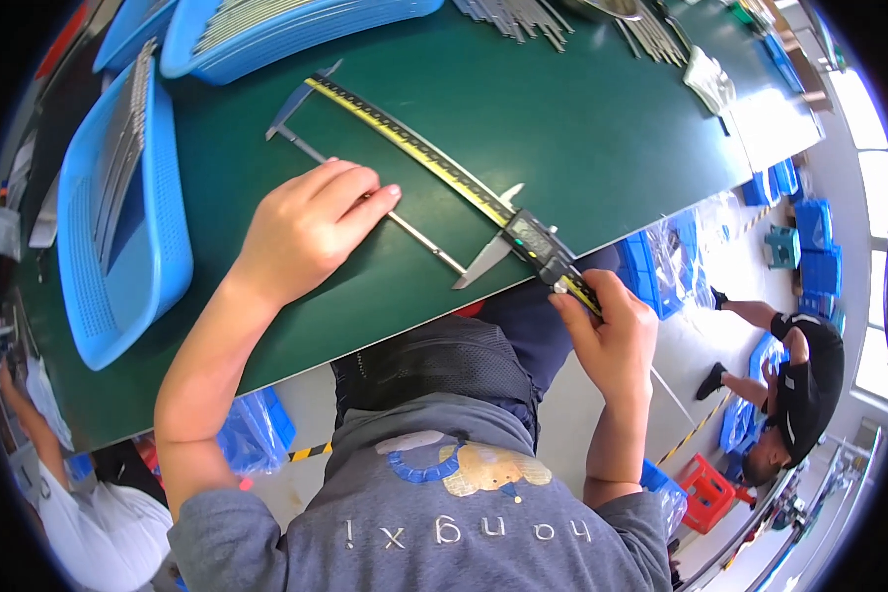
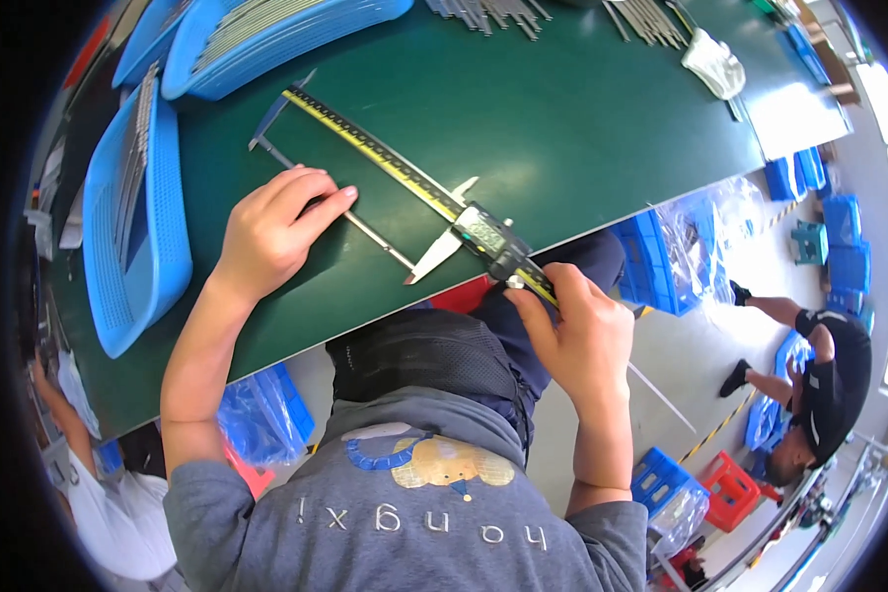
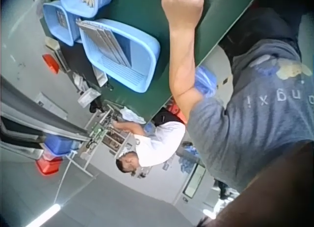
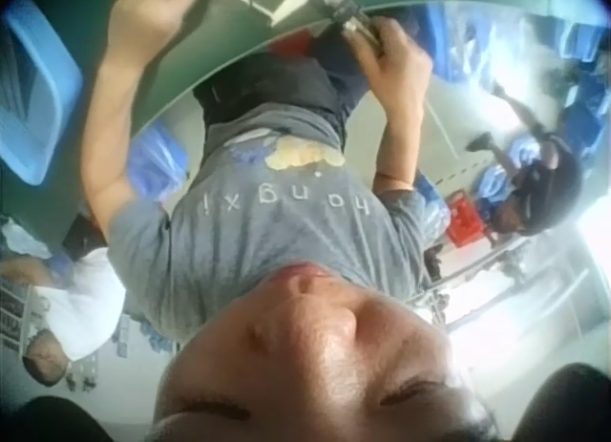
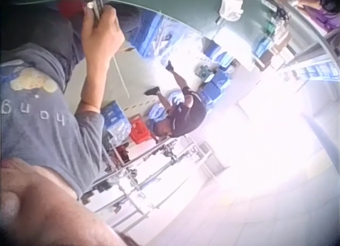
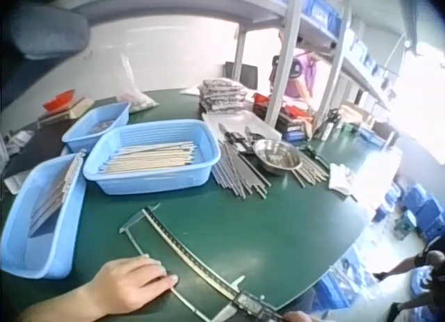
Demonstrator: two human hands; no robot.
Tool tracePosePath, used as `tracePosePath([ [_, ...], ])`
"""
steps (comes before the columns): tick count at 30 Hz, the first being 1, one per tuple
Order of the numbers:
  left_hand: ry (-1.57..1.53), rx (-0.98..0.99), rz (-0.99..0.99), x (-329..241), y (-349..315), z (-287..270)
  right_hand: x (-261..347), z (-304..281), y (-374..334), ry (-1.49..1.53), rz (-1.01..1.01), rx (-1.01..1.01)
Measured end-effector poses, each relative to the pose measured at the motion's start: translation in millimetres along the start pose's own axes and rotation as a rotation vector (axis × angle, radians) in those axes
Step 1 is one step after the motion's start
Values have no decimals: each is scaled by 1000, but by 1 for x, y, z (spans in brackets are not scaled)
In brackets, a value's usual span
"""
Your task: Measure the length of thin metal rods using a digital caliper on a workbench.
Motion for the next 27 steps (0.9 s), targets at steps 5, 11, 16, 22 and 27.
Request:
tracePosePath([
  [5,-43,8,18,5,4,2,-1,2,0,-4,-21,8],
  [11,-96,3,-16,9,5,-2,3,2,3,-22,-18,32],
  [16,-125,14,-10,9,7,2,3,0,6,-10,-8,34],
  [22,-63,12,85,5,5,2,2,7,11,-74,-14,47],
  [27,108,-225,116,14,27,-26,0,4,11,-7,-60,-32],
])
Point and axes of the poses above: each hand's wrist, its own y-axis towards the middle knuckle, its own z-axis out of the palm, x = y × z, the point moved 6 cm from there along y, towards the middle knuckle, and after that the axes turned 2 degrees about z, right-handed, at the moved point
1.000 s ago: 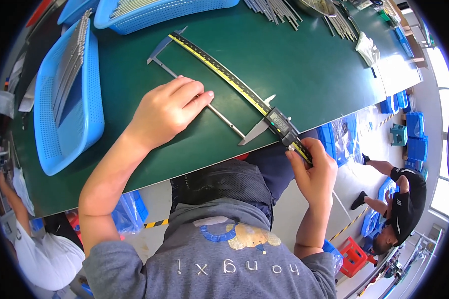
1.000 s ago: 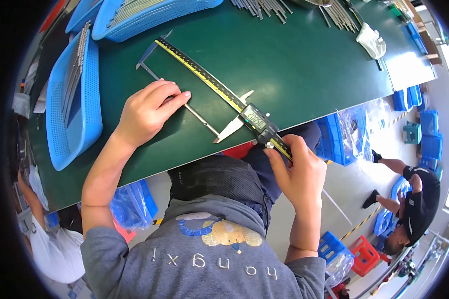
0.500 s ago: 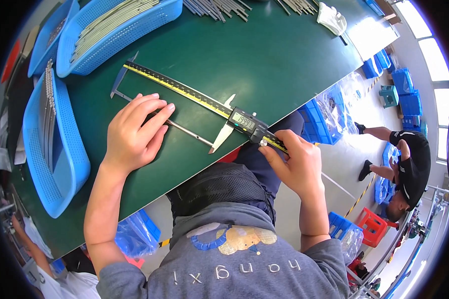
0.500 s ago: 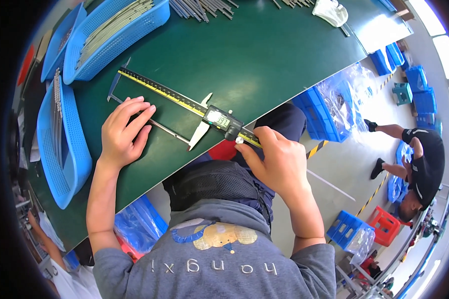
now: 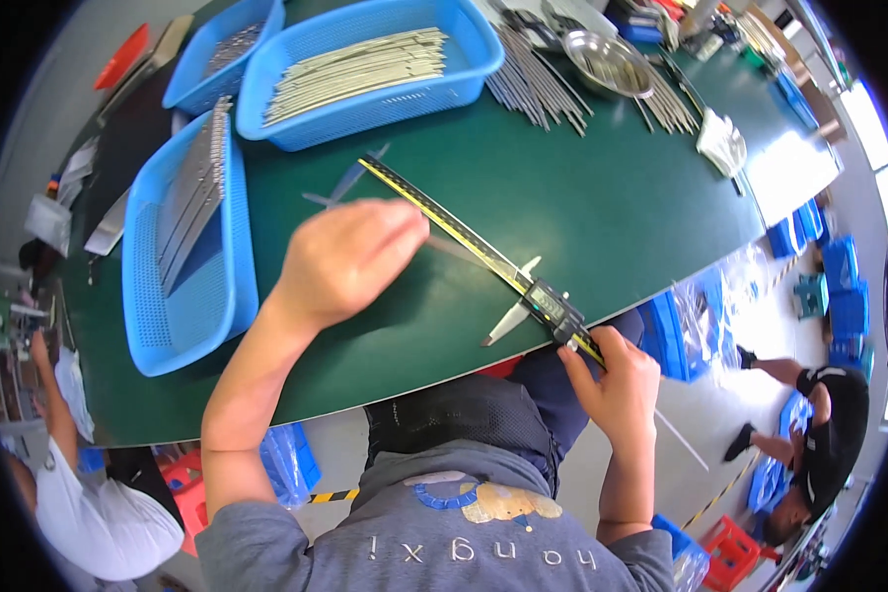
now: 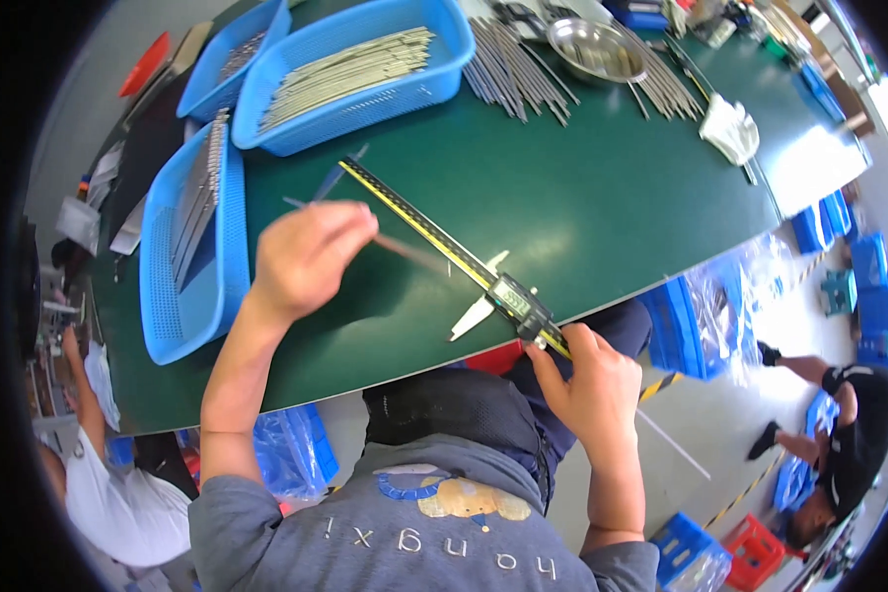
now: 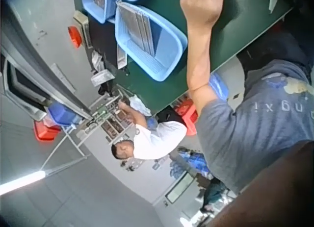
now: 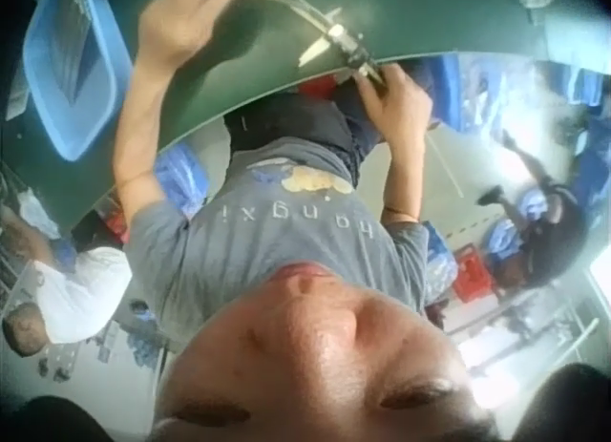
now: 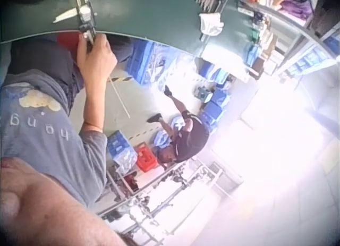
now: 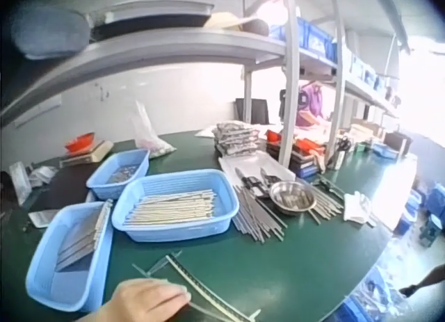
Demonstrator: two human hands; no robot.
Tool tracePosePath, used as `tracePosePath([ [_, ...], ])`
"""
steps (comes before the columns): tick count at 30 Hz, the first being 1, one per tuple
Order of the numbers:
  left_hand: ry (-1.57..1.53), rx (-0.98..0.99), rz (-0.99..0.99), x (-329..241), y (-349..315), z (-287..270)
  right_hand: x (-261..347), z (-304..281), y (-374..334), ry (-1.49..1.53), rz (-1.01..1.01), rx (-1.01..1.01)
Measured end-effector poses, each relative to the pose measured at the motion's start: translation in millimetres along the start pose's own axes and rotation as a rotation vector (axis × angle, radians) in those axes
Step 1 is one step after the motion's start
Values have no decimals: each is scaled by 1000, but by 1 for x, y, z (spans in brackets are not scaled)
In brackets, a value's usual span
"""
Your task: Measure the length of thin metal rods using a digital caliper on a workbench.
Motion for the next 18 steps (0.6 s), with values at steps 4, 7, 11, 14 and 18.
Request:
tracePosePath([
  [4,214,-218,-193,54,35,-20,2,8,3,59,11,27],
  [7,206,-167,-500,114,33,11,7,7,3,62,-8,29],
  [11,66,127,-840,142,11,43,0,8,1,35,18,28],
  [14,75,187,-726,116,10,33,-5,10,3,43,-17,21],
  [18,179,-39,-622,64,5,-32,-9,8,4,64,-4,46],
])
Point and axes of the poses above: each hand's wrist, its own y-axis towards the middle knuckle, its own z-axis out of the palm, x = y × z, the point moved 6 cm from there along y, towards the middle knuckle, and after that the axes turned 2 degrees about z, right-handed, at the moved point
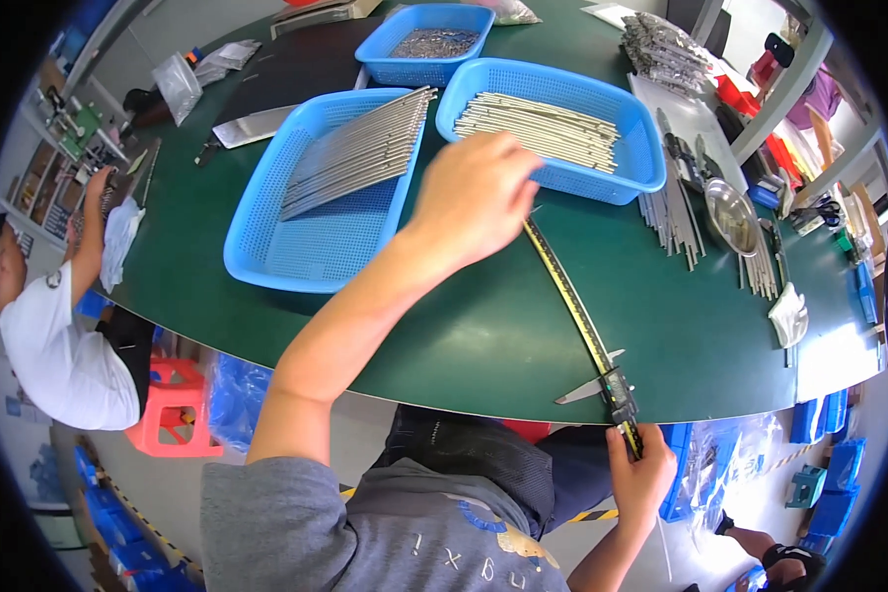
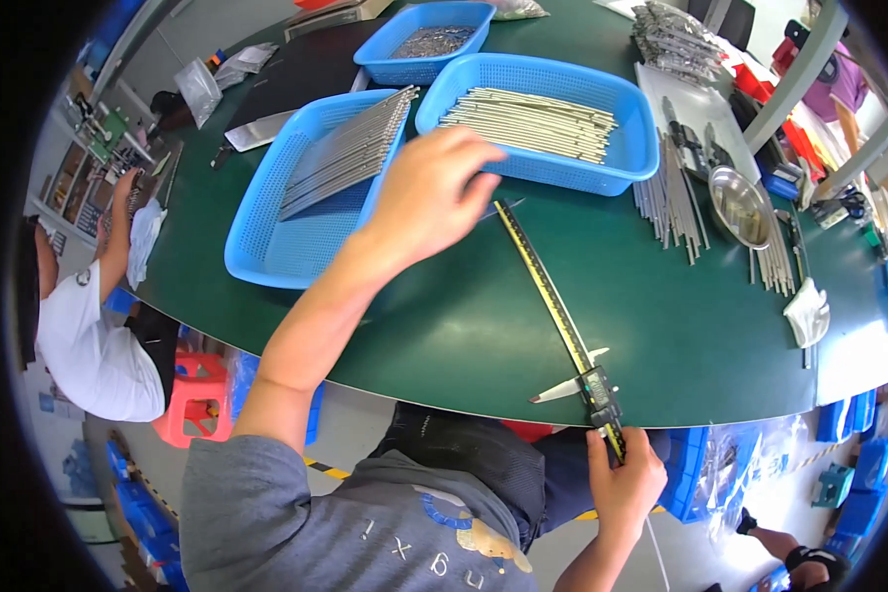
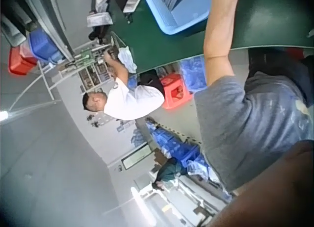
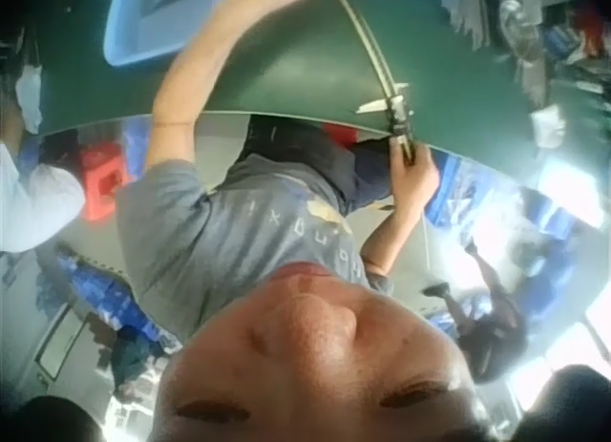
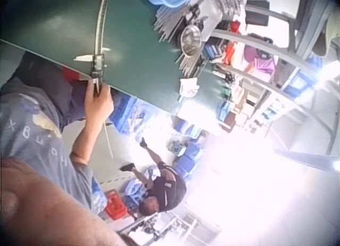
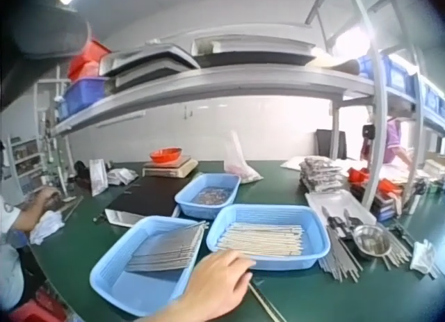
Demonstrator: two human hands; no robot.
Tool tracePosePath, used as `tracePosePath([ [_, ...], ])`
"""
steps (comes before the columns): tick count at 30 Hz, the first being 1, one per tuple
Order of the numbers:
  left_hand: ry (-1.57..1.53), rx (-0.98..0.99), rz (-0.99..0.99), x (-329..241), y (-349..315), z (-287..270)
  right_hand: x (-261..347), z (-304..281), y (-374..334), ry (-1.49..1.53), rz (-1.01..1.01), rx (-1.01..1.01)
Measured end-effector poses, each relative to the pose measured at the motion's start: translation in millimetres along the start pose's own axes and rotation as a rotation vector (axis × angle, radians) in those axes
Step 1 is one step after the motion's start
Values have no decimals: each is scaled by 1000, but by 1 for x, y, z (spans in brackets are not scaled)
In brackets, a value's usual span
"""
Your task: Measure the length of thin metal rods using a digital caliper on a workbench.
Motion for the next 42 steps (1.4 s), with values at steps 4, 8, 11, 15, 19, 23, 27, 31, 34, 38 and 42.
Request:
tracePosePath([
  [4,277,37,-229,52,-37,-60,2,-2,3,2,26,23],
  [8,318,244,-407,100,-61,-65,6,-2,5,14,10,38],
  [11,281,161,-287,96,-56,-67,6,0,4,44,8,9],
  [15,254,-302,-55,54,-46,-91,7,0,3,-10,67,42],
  [19,92,-227,459,-39,-51,-81,3,0,2,-17,59,16],
  [23,-207,-95,758,-84,-82,-28,4,-1,3,-39,26,23],
  [27,-233,-53,749,-83,-102,2,4,0,2,-42,40,25],
  [31,-205,-87,703,-77,-101,8,4,-1,2,-64,38,20],
  [34,-178,-80,671,-72,-103,14,3,-1,1,-43,79,27],
  [38,-151,-83,666,-70,-103,14,4,0,1,-49,58,25],
  [42,-166,-73,650,-69,-104,15,5,-1,2,-56,53,34],
])
Point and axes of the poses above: each hand's wrist, its own y-axis towards the middle knuckle, its own z-axis out of the palm, x = y × z, the point moved 6 cm from there along y, towards the middle knuckle, and after that the axes turned 2 degrees about z, right-handed, at the moved point
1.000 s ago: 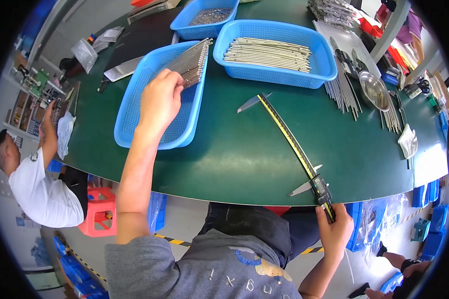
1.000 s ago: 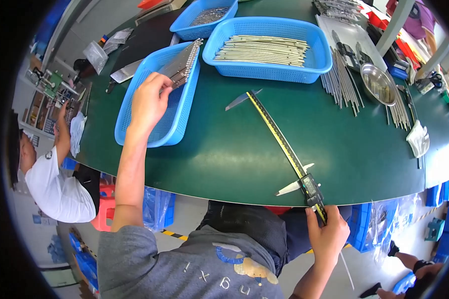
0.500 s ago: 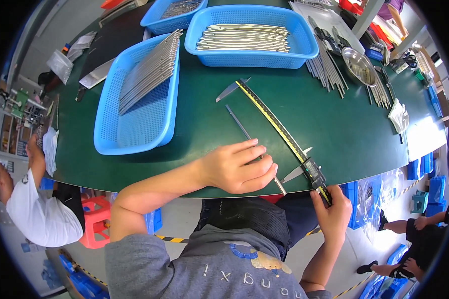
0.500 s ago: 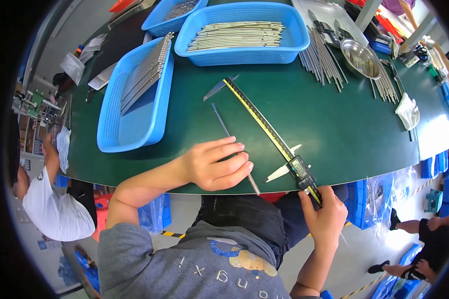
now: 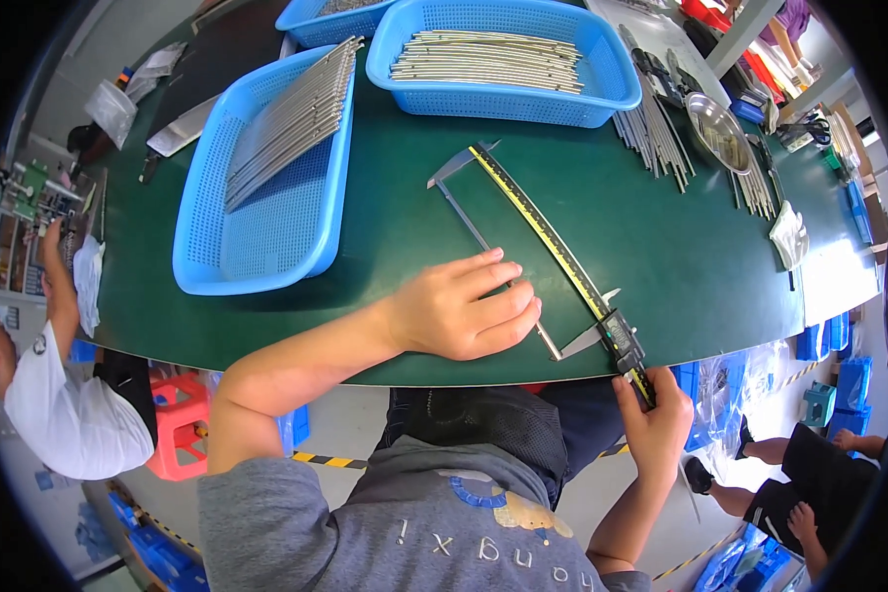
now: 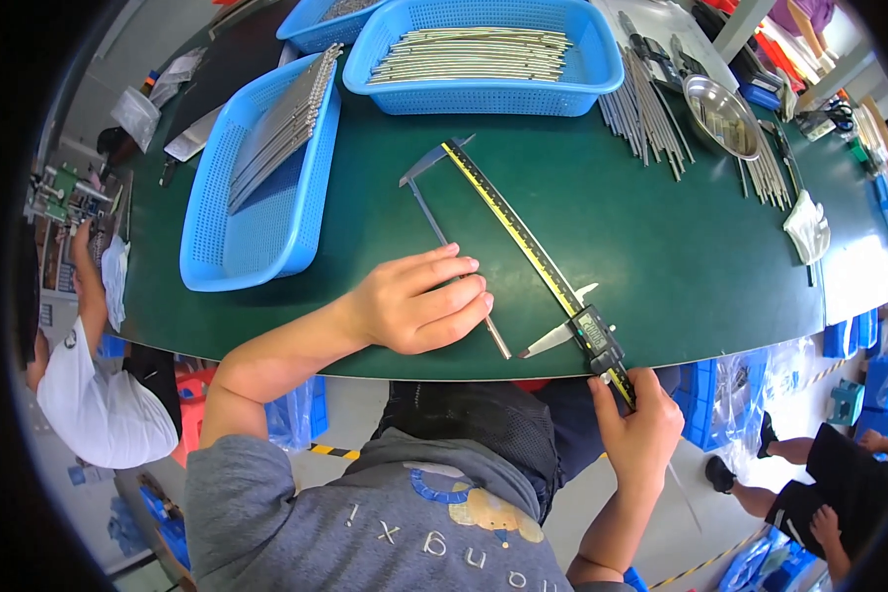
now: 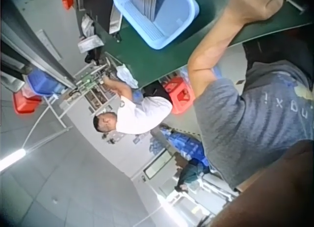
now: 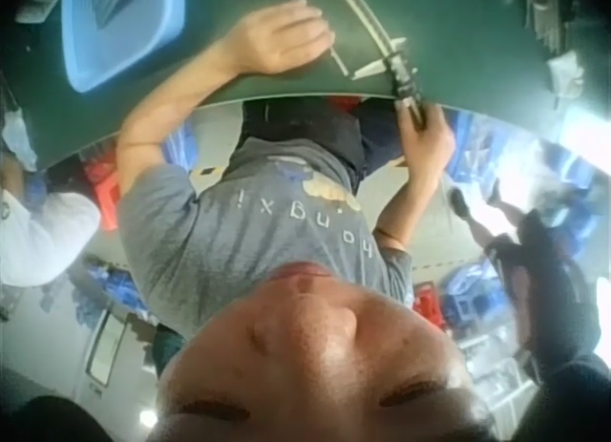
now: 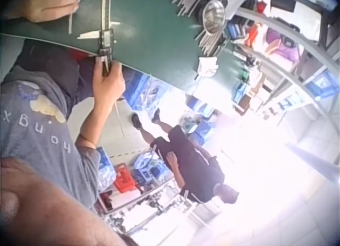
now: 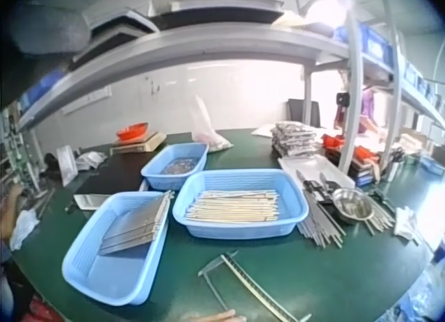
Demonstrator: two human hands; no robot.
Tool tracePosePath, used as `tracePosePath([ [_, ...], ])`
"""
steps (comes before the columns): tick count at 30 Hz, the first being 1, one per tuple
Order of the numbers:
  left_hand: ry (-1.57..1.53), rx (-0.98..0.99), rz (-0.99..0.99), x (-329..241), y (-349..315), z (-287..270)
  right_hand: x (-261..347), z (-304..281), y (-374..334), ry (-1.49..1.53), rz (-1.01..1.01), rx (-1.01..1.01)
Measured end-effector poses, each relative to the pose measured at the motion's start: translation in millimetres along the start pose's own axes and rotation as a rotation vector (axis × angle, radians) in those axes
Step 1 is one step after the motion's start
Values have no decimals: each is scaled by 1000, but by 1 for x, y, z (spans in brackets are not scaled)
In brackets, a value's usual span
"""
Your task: Measure the length of thin metal rods using a digital caliper on a workbench.
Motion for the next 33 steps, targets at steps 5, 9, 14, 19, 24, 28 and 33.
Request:
tracePosePath([
  [5,-30,39,13,-2,1,3,0,0,0,8,5,3],
  [9,-26,67,30,-3,0,8,1,-1,1,29,-17,-1],
  [14,-27,90,26,-3,0,10,0,0,1,33,-14,-9],
  [19,-67,150,7,0,0,11,0,-2,-2,31,-4,3],
  [24,-118,200,-23,2,-2,14,2,-5,-7,74,-11,10],
  [28,-177,201,-40,7,2,12,1,-6,-10,49,2,29],
  [33,-182,250,-62,12,3,14,7,-4,-9,81,-53,-11],
])
Point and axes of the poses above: each hand's wrist, its own y-axis towards the middle knuckle, its own z-axis out of the palm, x = y × z, the point moved 6 cm from there along y, towards the middle knuckle, and after that the axes turned 2 degrees about z, right-handed, at the moved point
